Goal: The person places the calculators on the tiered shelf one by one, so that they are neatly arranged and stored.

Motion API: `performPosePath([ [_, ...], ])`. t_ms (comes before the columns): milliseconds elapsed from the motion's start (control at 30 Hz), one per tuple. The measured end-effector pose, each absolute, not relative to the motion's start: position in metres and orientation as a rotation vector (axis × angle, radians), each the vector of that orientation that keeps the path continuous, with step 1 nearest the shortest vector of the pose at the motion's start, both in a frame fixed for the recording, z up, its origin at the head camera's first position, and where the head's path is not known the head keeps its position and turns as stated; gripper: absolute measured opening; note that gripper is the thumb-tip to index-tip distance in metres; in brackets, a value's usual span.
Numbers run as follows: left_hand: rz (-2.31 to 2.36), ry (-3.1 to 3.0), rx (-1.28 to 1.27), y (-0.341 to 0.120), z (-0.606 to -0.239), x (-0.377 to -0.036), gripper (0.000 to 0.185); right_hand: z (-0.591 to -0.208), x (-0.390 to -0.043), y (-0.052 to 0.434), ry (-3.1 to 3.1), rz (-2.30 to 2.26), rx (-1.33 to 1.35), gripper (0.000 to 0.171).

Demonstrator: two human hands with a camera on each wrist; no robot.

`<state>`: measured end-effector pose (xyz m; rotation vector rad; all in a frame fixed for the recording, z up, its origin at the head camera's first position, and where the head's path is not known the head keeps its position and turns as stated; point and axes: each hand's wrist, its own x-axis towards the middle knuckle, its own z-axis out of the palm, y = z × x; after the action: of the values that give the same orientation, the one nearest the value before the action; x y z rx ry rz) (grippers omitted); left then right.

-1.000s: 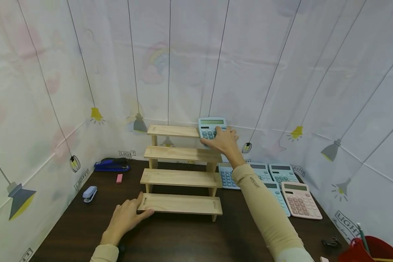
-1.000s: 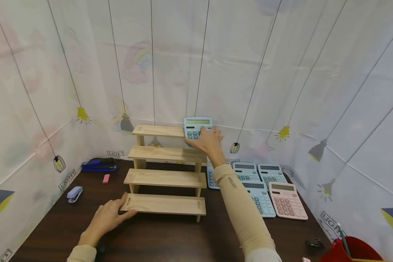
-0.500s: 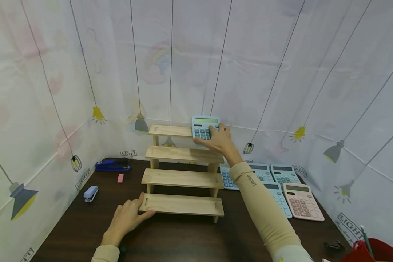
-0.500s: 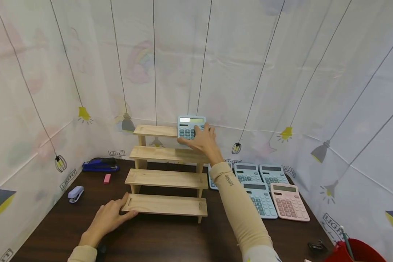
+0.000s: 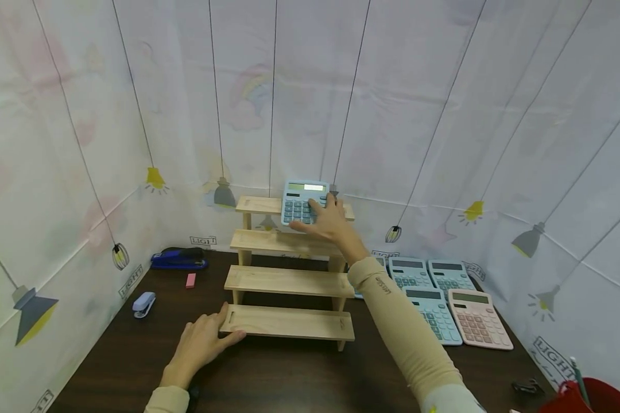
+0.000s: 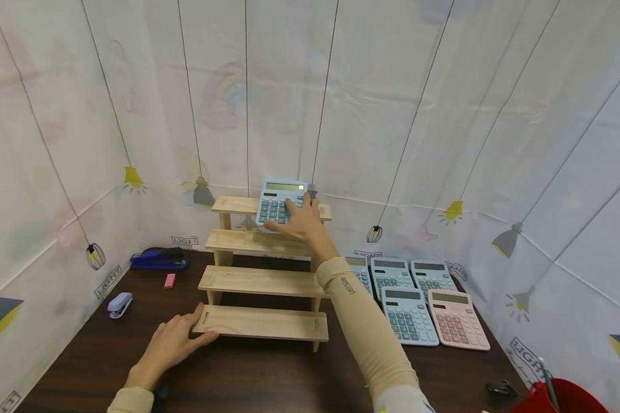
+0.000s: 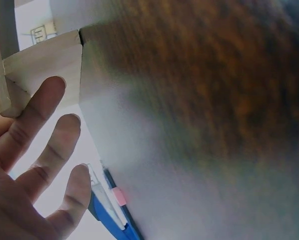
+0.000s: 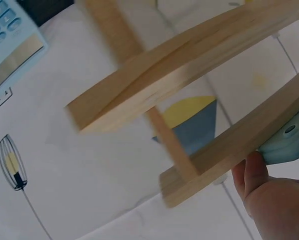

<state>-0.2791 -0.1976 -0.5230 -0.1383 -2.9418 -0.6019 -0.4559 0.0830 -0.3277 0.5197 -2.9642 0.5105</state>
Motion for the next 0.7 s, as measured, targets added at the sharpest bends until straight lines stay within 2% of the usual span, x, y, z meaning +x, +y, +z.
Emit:
performPosePath([
  [700, -0.615, -2.931, -0.119, -0.199, -0.526, -0.281, 0.094, -0.331, -0.465, 0.007, -2.944, 0.500, 0.563, 0.099],
])
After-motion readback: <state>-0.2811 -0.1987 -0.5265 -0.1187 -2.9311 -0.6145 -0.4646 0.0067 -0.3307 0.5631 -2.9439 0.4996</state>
